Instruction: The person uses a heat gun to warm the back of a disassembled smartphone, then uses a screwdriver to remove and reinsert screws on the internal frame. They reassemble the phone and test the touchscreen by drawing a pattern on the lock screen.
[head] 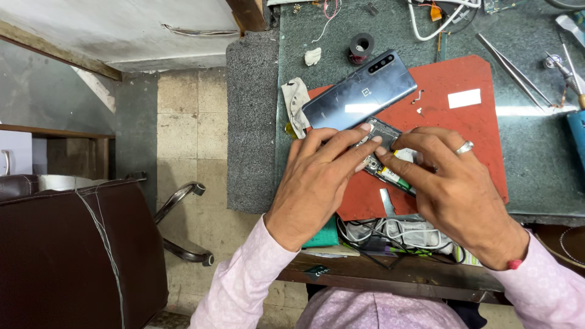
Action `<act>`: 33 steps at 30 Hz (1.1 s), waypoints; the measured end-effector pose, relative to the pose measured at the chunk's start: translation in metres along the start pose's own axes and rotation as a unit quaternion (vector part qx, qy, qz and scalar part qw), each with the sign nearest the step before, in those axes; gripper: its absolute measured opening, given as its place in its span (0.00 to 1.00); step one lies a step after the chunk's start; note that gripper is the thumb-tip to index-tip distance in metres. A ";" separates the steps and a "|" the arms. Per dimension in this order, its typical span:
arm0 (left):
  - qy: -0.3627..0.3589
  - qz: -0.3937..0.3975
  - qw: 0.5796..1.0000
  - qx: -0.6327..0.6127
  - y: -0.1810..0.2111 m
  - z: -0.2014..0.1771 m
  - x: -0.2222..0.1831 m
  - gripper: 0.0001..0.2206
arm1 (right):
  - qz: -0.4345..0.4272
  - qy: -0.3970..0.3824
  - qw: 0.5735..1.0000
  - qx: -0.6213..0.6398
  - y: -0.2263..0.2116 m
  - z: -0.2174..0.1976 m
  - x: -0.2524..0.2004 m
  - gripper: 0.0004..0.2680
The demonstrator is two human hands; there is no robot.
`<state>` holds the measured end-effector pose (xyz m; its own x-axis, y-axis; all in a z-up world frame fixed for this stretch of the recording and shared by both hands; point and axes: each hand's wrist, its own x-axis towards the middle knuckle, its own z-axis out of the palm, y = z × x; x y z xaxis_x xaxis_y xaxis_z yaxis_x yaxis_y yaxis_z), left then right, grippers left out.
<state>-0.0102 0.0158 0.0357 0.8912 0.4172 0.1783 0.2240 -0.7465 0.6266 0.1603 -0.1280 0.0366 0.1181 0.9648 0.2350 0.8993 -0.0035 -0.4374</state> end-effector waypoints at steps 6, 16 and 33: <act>0.013 0.002 1.000 0.000 -0.002 0.003 -0.003 0.19 | 0.004 0.048 0.999 0.001 -0.008 0.003 -0.011 0.19; 0.016 0.006 1.000 -0.008 -0.002 0.001 -0.001 0.20 | -0.023 0.036 0.999 -0.021 -0.009 0.006 -0.011 0.20; 0.041 0.012 0.999 0.005 0.006 0.002 -0.003 0.20 | -0.002 0.083 0.996 0.023 -0.006 0.000 -0.021 0.19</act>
<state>-0.0103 0.0092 0.0374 0.8615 0.4392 0.2548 0.2067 -0.7618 0.6140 0.1529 -0.1486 0.0343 0.1851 0.9081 0.3757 0.8801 0.0169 -0.4745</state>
